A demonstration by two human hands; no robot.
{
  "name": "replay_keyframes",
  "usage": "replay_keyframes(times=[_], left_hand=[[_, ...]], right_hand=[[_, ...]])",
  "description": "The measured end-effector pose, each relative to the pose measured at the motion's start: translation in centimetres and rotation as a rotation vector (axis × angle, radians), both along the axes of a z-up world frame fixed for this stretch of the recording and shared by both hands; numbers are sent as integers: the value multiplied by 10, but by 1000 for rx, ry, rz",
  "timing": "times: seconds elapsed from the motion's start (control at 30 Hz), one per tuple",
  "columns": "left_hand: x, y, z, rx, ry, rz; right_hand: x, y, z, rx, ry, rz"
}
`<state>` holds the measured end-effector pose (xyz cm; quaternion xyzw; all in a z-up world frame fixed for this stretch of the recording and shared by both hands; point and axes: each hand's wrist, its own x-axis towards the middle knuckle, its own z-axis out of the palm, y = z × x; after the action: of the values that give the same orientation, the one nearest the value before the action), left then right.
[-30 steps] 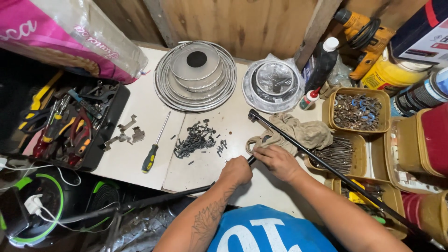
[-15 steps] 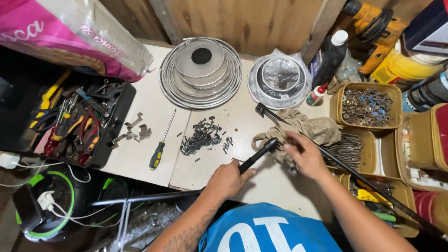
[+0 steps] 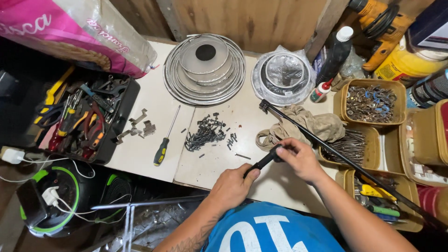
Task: The person assembles a black tripod by hand, screwing the legs into the central hub and tightening the locking mechanisms. They handle the tripod legs and the central hub, ensuring the components are securely fastened together on a cluttered workbench.
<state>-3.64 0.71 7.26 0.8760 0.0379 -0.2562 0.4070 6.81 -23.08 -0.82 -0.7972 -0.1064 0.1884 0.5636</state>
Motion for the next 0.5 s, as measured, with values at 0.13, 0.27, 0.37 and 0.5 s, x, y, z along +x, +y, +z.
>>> replay_keyframes(times=[0.13, 0.27, 0.37, 0.5], left_hand=[[-6, 6, -2, -70, 40, -2], [-7, 6, -6, -59, 25, -62], [-10, 7, -11, -95, -10, -18], [-8, 8, -12, -96, 34, 45]], right_hand=[[-1, -5, 3, -94, 17, -126], [-6, 0, 9, -33, 36, -167], [-7, -4, -1, -151, -47, -145], [-12, -7, -11, -314, -73, -85]])
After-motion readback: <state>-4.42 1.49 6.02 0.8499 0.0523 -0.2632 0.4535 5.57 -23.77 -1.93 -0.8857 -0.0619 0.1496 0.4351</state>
